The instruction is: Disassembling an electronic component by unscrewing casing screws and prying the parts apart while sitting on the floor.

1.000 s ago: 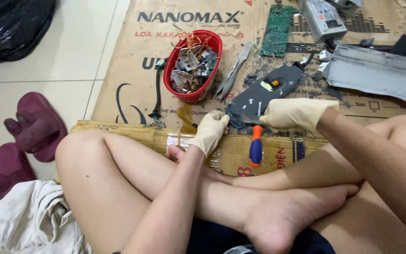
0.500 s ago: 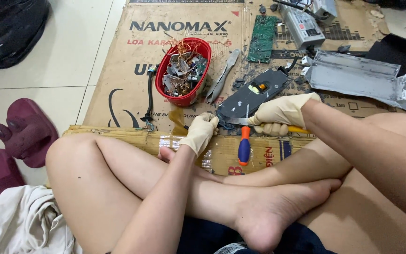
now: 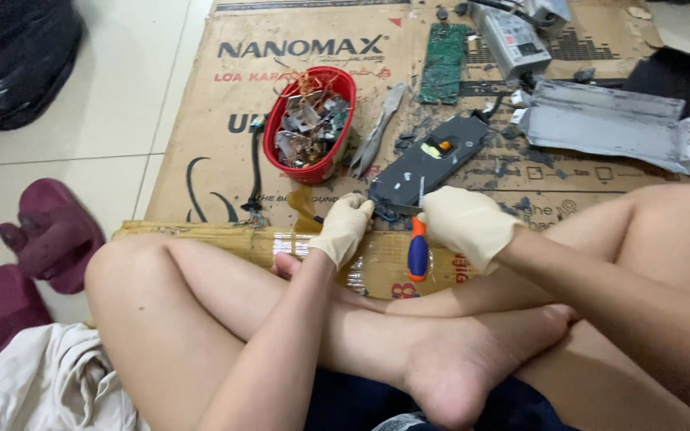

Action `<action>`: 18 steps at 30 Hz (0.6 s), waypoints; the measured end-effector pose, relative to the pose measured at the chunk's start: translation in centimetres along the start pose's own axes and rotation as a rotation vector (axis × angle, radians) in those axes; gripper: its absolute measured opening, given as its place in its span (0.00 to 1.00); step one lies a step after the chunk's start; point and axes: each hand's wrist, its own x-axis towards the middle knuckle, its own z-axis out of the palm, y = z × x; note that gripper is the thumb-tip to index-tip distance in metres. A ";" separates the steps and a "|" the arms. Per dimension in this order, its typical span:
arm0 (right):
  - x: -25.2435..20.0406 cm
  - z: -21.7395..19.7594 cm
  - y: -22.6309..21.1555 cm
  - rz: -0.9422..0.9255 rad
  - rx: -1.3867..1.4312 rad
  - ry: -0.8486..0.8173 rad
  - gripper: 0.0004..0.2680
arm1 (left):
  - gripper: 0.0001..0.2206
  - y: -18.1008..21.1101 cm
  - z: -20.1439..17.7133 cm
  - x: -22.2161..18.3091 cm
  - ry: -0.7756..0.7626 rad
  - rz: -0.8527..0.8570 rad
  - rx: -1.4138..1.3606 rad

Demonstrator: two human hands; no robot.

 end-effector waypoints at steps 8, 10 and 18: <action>1.6 -1.5 1.7 0.141 0.446 -0.395 0.17 | 0.08 -0.3 0.4 0.5 0.036 0.004 -0.095; -0.3 -3.7 0.9 0.172 0.582 -0.443 0.19 | 0.08 -0.3 0.5 0.7 0.040 0.010 -0.101; 0.9 -1.5 3.5 0.122 1.060 -0.942 0.19 | 0.08 0.7 -0.3 -2.2 0.043 0.053 -0.087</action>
